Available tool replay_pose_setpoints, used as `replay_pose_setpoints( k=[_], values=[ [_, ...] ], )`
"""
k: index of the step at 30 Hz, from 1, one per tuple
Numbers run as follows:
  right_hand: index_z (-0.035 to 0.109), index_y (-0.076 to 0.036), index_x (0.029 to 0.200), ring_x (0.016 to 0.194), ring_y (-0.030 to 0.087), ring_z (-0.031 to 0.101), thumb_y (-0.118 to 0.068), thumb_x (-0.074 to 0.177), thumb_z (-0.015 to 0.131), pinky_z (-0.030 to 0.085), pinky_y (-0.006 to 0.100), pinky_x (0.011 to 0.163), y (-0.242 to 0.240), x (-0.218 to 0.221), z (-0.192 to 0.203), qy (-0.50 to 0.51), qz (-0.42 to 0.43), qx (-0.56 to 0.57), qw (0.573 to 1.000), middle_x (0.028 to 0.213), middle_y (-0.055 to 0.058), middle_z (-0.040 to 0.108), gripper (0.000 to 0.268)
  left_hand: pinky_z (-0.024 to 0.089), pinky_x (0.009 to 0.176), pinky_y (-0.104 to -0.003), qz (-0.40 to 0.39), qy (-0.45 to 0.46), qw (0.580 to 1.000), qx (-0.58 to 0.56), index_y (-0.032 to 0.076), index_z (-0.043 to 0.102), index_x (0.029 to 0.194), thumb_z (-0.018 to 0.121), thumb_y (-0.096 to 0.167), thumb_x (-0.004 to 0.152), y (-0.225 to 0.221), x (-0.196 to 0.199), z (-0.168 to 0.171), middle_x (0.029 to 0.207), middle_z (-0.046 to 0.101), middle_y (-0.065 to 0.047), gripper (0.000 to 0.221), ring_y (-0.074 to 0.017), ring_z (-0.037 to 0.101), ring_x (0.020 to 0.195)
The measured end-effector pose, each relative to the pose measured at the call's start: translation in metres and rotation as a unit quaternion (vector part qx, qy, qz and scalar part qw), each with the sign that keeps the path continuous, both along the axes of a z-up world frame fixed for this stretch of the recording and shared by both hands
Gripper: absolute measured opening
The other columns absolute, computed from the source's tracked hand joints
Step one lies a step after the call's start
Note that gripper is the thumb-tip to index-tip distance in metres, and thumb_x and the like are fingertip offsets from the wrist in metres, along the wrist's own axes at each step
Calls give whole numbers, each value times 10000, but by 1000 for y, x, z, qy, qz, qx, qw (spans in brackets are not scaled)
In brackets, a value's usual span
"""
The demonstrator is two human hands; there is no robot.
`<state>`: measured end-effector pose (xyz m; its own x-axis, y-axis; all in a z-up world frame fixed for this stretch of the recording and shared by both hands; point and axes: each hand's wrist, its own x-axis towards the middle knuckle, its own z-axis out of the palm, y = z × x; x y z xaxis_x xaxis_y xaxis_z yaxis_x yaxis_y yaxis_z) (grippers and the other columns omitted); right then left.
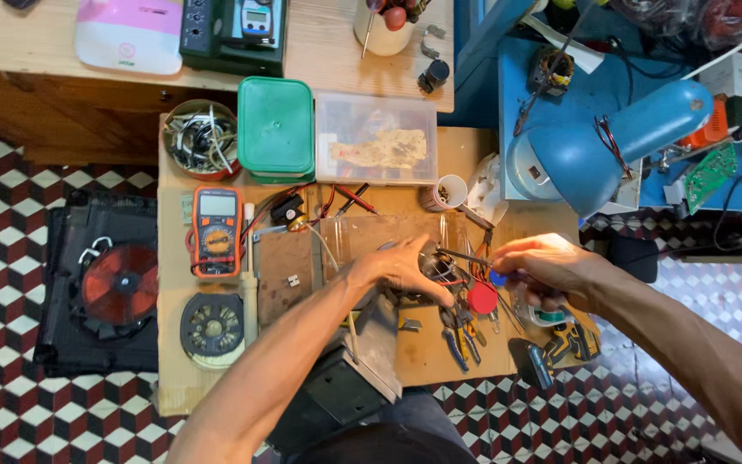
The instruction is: The person disassembles a small motor, removes a metal fan blade, and reassembles the unit using a cordless drill and screwdriver. They manipulate wires and fasteners while working at a cluttered workbench.
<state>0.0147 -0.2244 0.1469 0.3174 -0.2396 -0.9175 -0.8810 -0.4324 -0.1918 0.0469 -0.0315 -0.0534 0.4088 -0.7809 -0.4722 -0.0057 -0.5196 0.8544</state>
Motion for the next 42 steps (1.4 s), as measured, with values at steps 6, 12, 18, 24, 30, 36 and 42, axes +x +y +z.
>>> replay_pose_setpoints(
  k=[6,12,18,24,30,36,42],
  values=[
    [732,-245,1321,391,135,351,-405,1000,636,239,313,370,14,-9,3,84,44,-138,986,574,57,534,372,206,1230,-526,39,31,997,-53,-21,177,1606,859,736,400,-4,-27,-4,1647,212,-290,1579,-452,147,1544],
    [752,-222,1312,405,146,385,-455,1011,615,314,328,360,21,-24,3,80,25,-137,987,598,79,601,405,146,1240,-526,86,81,988,-99,-33,137,1614,895,629,413,0,-41,2,1677,127,-280,1567,-467,0,1565],
    [753,-156,1249,708,112,727,-476,978,601,603,313,640,15,-55,-8,-124,313,-189,922,981,133,829,446,123,1229,-585,97,81,987,-97,-62,100,1605,909,588,473,-5,-55,5,1684,96,-287,1536,-502,-51,1560],
    [653,-252,1375,847,363,758,-463,1016,565,667,490,789,15,-49,-7,142,128,-208,959,1237,92,756,426,97,1191,-678,106,77,986,-107,-29,106,1620,904,610,473,-4,-63,2,1697,76,-276,1536,-477,-61,1573],
    [699,-159,1285,581,223,705,-436,979,574,588,413,612,27,-49,6,4,261,-186,947,815,144,767,432,46,1117,-799,101,79,987,-100,-17,68,1630,909,629,464,-5,-63,3,1720,47,-245,1576,-458,-76,1578],
    [660,-184,1287,426,199,659,-446,994,483,585,393,475,23,-51,4,27,326,-185,927,612,92,730,430,42,1129,-786,102,90,984,-114,-22,64,1637,904,648,463,-7,-65,-3,1713,35,-269,1592,-465,-111,1586],
    [594,-165,1125,377,227,566,-438,1039,348,500,404,409,21,-61,-4,41,499,-237,833,483,51,583,378,-18,1117,-795,85,98,987,-92,-11,39,1642,900,657,447,-8,-66,-6,1728,7,-250,1617,-445,-128,1585]
  ],
)
